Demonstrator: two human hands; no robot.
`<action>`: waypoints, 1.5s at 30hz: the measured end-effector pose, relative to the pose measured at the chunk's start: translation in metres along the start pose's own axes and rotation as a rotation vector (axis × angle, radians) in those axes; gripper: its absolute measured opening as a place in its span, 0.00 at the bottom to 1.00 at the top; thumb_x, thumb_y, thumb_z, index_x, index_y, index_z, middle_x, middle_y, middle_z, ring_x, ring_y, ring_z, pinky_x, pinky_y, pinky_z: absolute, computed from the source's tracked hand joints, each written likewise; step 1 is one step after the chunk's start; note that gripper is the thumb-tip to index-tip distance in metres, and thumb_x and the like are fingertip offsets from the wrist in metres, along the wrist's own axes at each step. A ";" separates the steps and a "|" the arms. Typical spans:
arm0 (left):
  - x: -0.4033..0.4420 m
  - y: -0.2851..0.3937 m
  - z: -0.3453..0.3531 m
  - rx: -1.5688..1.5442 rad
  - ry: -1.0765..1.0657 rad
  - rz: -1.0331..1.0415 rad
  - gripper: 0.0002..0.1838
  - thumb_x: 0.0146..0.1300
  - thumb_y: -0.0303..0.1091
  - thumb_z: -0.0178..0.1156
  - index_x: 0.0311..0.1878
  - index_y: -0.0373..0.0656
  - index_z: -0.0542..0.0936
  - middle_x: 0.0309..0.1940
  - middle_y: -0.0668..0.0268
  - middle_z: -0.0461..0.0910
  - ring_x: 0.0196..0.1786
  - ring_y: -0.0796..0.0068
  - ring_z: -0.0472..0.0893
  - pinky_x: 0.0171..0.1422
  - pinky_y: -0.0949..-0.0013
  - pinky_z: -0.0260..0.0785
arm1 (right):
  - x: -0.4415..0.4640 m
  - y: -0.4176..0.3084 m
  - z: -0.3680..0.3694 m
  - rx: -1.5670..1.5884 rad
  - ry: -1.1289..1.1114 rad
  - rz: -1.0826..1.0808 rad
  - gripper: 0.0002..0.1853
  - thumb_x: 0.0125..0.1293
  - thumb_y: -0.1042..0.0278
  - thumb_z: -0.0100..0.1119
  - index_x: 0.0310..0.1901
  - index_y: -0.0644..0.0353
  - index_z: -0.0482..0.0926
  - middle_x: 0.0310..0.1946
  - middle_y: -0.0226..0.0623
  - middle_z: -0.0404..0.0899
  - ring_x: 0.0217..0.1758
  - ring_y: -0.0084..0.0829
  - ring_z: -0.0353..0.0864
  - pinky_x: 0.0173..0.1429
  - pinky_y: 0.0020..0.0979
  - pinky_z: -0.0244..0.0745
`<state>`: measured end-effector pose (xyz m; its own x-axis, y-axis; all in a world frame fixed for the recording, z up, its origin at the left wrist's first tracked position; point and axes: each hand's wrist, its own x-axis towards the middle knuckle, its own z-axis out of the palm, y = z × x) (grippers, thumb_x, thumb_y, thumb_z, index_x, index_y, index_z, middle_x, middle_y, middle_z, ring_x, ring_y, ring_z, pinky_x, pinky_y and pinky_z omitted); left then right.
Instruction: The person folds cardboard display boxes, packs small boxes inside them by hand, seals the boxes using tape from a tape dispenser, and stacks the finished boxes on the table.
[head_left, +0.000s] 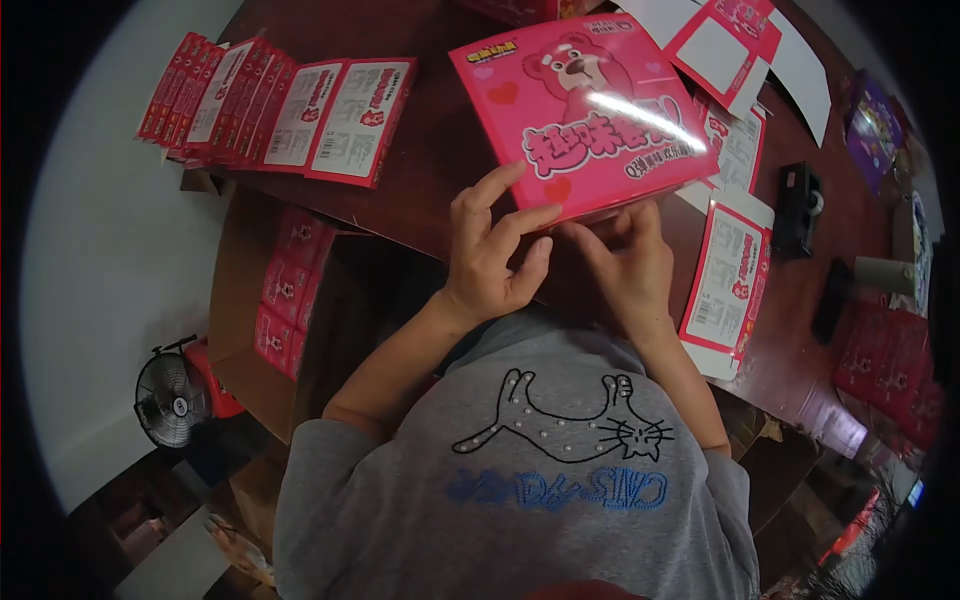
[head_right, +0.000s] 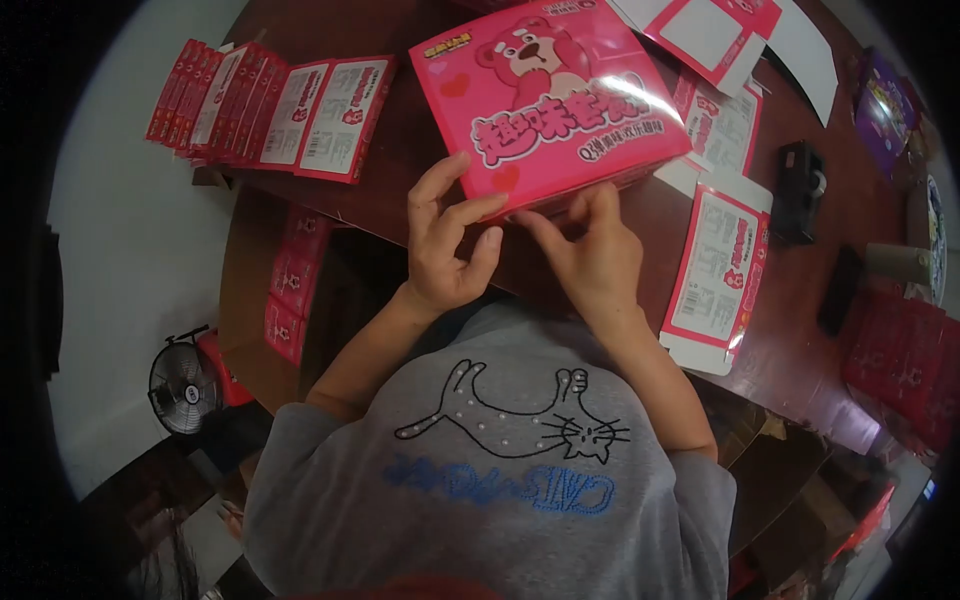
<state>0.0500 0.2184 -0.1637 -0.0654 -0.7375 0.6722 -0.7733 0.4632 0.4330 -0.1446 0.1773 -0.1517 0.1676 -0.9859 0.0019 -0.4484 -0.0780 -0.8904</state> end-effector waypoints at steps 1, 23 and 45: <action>0.003 0.001 -0.003 -0.125 0.068 -0.063 0.17 0.65 0.33 0.66 0.57 0.42 0.81 0.71 0.46 0.67 0.69 0.51 0.71 0.72 0.53 0.64 | 0.000 -0.003 -0.009 -0.287 0.044 0.022 0.24 0.60 0.63 0.82 0.42 0.57 0.69 0.38 0.34 0.84 0.35 0.29 0.86 0.37 0.28 0.77; -0.011 -0.127 -0.090 0.554 -0.507 -0.832 0.71 0.44 0.71 0.74 0.83 0.37 0.52 0.81 0.36 0.46 0.79 0.32 0.54 0.75 0.27 0.51 | 0.038 -0.037 -0.003 -0.832 -0.089 -0.821 0.43 0.63 0.27 0.63 0.72 0.47 0.75 0.78 0.41 0.66 0.83 0.49 0.59 0.83 0.57 0.45; 0.023 -0.201 -0.169 0.707 -0.613 -1.127 0.67 0.46 0.61 0.73 0.86 0.56 0.46 0.83 0.45 0.45 0.82 0.35 0.51 0.79 0.31 0.50 | 0.018 -0.060 0.010 -0.656 -0.386 -0.967 0.39 0.53 0.45 0.75 0.69 0.40 0.79 0.76 0.34 0.70 0.81 0.49 0.63 0.82 0.60 0.49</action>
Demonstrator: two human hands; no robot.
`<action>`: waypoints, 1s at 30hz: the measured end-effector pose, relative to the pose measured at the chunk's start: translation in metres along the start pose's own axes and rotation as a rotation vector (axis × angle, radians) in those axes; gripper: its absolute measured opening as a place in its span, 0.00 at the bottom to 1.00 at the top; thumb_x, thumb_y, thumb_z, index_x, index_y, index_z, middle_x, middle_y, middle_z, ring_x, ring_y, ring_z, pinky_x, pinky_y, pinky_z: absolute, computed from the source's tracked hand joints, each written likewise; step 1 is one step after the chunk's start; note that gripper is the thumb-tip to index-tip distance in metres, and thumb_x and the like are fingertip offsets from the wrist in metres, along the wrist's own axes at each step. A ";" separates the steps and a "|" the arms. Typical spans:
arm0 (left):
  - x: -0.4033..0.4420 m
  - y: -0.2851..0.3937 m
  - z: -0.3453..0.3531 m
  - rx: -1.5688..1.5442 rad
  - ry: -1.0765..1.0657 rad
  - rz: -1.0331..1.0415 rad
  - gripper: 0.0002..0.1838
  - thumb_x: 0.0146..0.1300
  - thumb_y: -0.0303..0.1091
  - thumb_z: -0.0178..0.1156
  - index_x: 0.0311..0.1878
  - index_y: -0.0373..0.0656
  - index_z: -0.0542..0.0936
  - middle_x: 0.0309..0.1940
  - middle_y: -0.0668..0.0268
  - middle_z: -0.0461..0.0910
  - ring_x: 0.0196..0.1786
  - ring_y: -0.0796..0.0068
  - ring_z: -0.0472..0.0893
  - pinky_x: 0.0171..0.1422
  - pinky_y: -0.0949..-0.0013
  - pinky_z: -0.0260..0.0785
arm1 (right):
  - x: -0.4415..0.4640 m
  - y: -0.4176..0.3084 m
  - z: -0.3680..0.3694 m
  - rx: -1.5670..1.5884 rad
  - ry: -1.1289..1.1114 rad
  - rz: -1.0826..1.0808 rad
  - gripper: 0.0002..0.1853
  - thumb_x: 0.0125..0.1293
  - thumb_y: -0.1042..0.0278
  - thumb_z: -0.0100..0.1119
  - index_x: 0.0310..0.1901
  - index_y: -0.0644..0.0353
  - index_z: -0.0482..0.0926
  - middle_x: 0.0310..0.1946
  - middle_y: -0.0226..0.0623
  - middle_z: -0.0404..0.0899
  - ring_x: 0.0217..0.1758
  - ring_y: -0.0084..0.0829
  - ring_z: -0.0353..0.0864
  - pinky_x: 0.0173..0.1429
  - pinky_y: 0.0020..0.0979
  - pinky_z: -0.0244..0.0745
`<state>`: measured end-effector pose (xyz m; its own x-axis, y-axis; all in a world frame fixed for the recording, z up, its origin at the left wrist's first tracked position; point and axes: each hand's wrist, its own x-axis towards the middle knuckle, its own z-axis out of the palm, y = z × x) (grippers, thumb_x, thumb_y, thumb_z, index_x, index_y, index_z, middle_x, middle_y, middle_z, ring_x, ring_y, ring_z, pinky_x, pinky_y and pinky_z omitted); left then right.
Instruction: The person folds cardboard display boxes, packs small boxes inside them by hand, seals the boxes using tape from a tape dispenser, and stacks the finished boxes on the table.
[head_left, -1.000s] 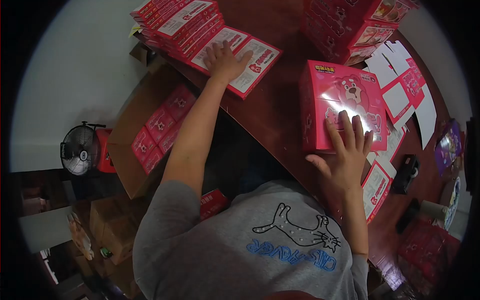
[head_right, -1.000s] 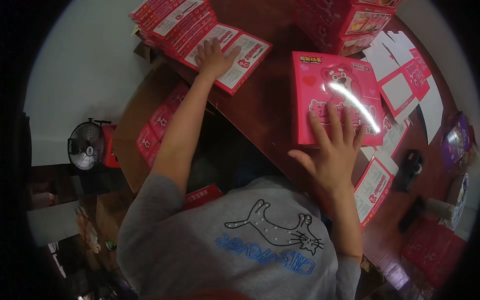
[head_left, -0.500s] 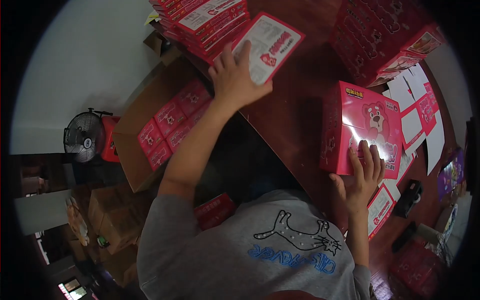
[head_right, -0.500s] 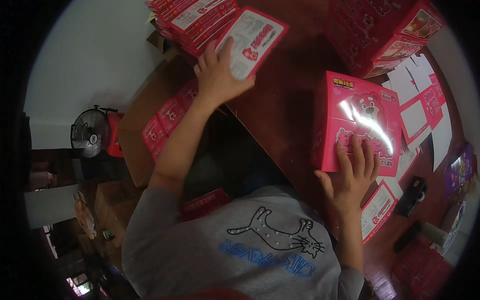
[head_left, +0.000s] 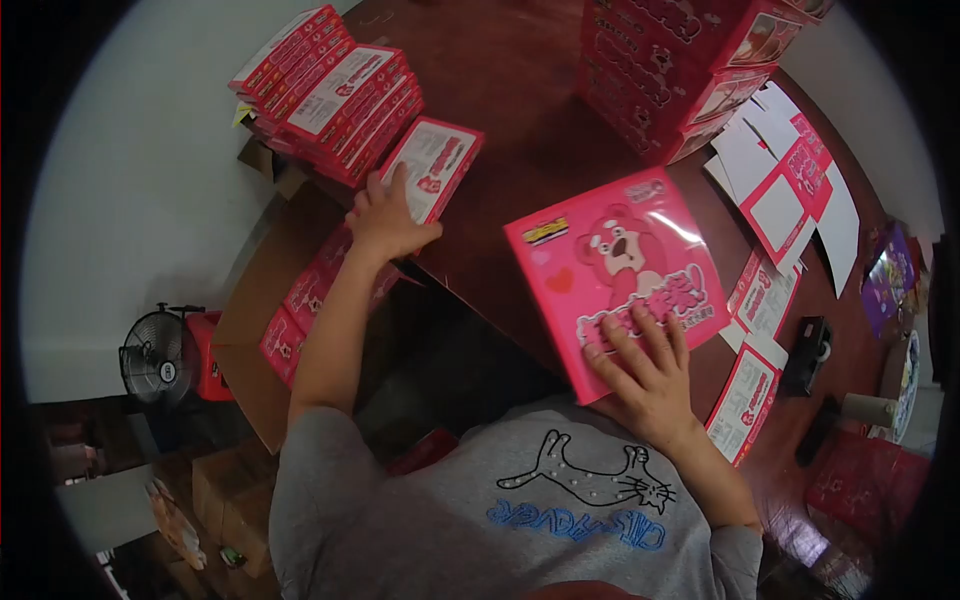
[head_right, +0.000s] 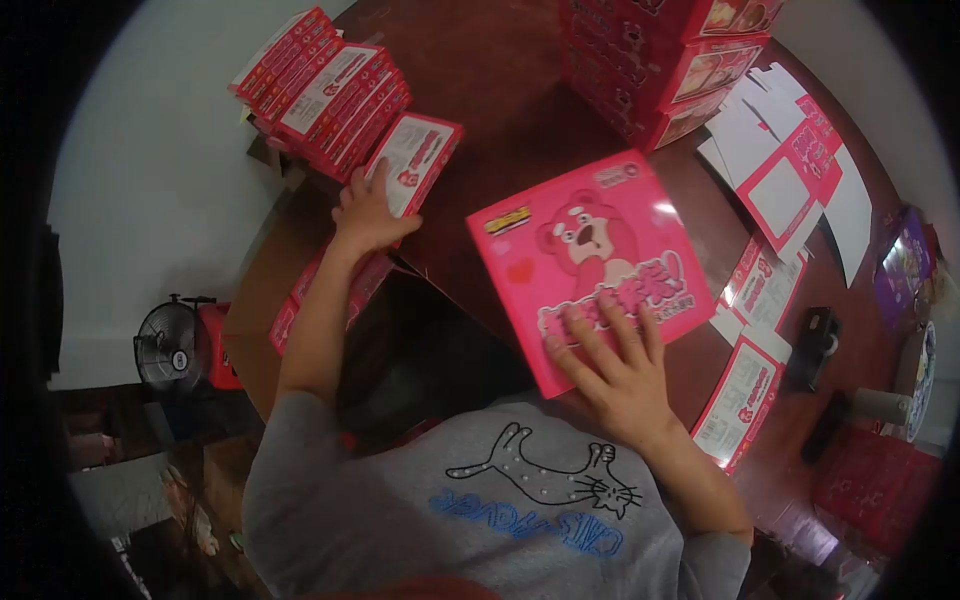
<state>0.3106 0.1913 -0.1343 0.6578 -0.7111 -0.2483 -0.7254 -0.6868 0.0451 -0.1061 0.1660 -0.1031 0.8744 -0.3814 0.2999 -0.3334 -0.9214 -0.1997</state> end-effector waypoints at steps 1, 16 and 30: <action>-0.006 -0.007 0.007 0.006 0.001 0.015 0.67 0.46 0.61 0.73 0.86 0.56 0.46 0.83 0.45 0.45 0.82 0.35 0.51 0.79 0.31 0.50 | 0.009 0.001 0.002 -0.004 0.006 0.015 0.39 0.53 0.45 0.75 0.69 0.40 0.79 0.76 0.34 0.70 0.81 0.49 0.63 0.82 0.60 0.49; -0.046 -0.028 0.016 -0.111 0.566 0.295 0.50 0.62 0.62 0.69 0.81 0.49 0.61 0.82 0.49 0.53 0.84 0.44 0.51 0.80 0.25 0.38 | 0.059 0.213 0.017 -0.239 0.546 0.457 0.36 0.67 0.50 0.70 0.74 0.48 0.69 0.76 0.41 0.68 0.79 0.49 0.65 0.80 0.65 0.54; -0.124 0.146 -0.029 -0.417 0.679 0.824 0.40 0.60 0.39 0.73 0.74 0.42 0.69 0.78 0.53 0.61 0.81 0.48 0.59 0.82 0.30 0.37 | -0.021 0.356 -0.013 -0.196 -0.182 0.595 0.20 0.62 0.63 0.67 0.55 0.57 0.79 0.46 0.46 0.83 0.53 0.50 0.84 0.56 0.48 0.80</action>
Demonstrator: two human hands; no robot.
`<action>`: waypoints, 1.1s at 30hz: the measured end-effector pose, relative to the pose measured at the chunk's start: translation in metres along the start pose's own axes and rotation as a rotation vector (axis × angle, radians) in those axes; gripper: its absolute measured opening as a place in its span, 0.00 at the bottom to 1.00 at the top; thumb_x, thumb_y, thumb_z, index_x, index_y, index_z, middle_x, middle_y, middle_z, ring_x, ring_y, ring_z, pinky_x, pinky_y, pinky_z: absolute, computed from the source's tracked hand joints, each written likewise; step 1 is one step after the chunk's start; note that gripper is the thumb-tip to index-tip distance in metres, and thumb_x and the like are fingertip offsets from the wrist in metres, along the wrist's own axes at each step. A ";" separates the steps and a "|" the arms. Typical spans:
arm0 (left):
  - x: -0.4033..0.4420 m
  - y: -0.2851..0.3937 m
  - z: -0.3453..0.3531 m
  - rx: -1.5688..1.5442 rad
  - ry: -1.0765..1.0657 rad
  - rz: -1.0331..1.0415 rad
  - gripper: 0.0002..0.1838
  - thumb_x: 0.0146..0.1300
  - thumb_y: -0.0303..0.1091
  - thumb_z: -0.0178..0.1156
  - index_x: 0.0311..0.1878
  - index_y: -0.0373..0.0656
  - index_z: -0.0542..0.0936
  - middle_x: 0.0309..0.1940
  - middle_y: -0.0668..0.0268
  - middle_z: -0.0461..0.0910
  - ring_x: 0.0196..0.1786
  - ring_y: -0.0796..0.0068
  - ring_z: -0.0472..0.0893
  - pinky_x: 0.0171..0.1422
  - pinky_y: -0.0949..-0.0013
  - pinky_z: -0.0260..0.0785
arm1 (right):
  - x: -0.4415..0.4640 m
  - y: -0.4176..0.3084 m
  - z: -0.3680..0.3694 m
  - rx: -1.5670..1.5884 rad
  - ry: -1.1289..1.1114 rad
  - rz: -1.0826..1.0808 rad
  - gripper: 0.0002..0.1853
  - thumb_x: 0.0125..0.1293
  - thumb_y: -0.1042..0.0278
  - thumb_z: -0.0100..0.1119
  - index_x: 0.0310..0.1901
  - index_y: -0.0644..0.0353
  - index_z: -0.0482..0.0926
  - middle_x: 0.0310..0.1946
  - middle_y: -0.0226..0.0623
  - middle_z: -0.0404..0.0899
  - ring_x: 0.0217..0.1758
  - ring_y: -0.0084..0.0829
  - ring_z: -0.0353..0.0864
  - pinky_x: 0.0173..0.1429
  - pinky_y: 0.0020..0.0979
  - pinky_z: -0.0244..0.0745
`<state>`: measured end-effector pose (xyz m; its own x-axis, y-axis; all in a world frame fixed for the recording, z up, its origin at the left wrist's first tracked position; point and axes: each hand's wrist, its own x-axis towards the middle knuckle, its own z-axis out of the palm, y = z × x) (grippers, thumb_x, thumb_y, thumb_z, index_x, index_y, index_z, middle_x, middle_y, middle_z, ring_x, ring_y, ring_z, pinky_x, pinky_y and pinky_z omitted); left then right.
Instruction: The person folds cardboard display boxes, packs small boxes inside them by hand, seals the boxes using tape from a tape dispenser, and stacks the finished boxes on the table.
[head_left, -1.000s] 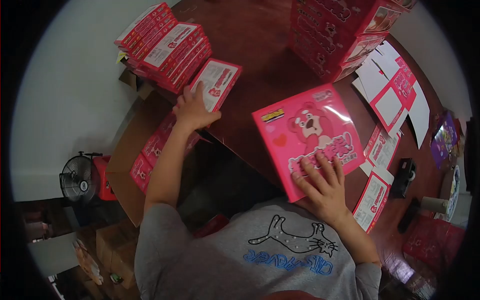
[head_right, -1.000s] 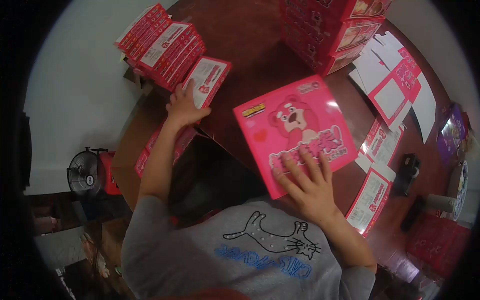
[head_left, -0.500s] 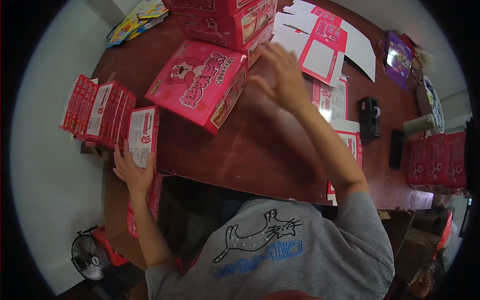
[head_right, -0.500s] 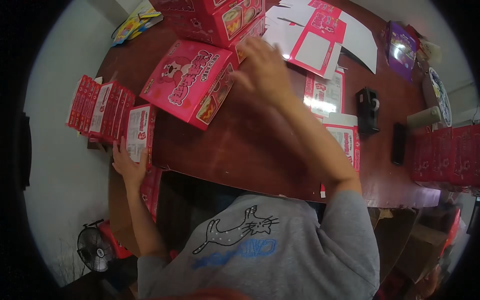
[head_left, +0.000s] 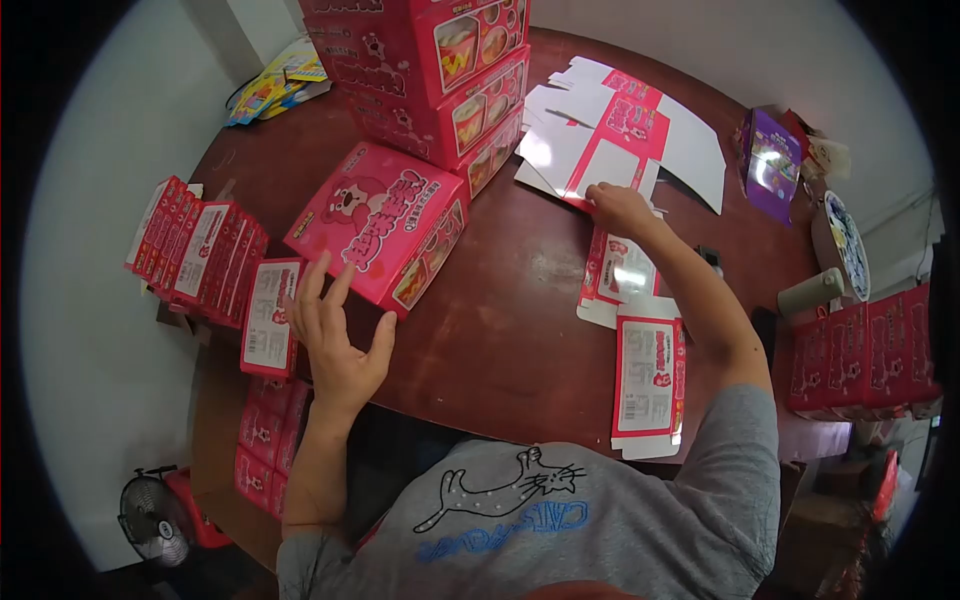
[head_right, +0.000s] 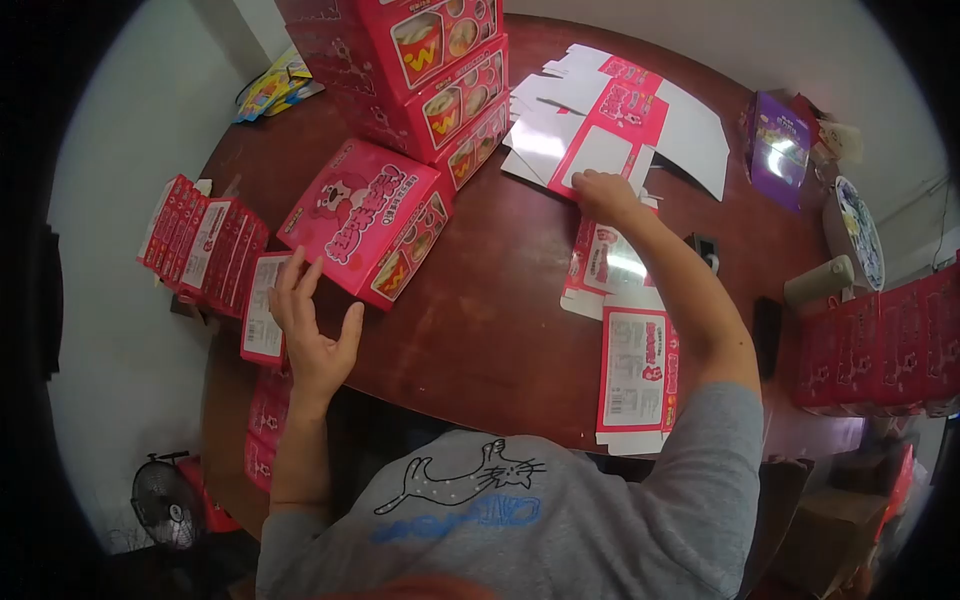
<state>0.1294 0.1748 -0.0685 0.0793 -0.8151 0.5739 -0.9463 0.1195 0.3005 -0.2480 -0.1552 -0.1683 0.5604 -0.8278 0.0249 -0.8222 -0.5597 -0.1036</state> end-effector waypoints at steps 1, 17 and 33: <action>0.000 0.005 0.001 -0.010 0.015 0.029 0.40 0.59 0.39 0.73 0.74 0.42 0.69 0.78 0.53 0.62 0.80 0.48 0.60 0.82 0.30 0.37 | -0.001 -0.007 -0.015 0.019 -0.031 -0.012 0.19 0.61 0.63 0.67 0.54 0.57 0.80 0.47 0.46 0.83 0.53 0.50 0.84 0.57 0.47 0.81; 0.022 0.065 0.026 -0.112 -0.065 0.151 0.36 0.57 0.37 0.74 0.70 0.44 0.75 0.74 0.53 0.67 0.76 0.48 0.65 0.81 0.39 0.48 | 0.007 0.081 -0.203 1.688 0.746 -0.215 0.10 0.76 0.66 0.62 0.52 0.60 0.82 0.40 0.33 0.85 0.41 0.22 0.84 0.45 0.28 0.81; 0.176 0.247 0.125 -1.520 0.060 -0.005 0.35 0.71 0.39 0.68 0.70 0.30 0.62 0.65 0.46 0.71 0.67 0.57 0.75 0.73 0.59 0.67 | -0.023 0.039 -0.394 -0.053 0.742 -0.258 0.14 0.74 0.73 0.60 0.59 0.56 0.80 0.56 0.37 0.86 0.61 0.37 0.85 0.68 0.39 0.79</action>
<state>-0.1290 -0.0097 0.0116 0.1289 -0.7981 0.5886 0.2618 0.5999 0.7561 -0.3318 -0.1729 0.2189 0.5363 -0.4704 0.7008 -0.6895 -0.7230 0.0423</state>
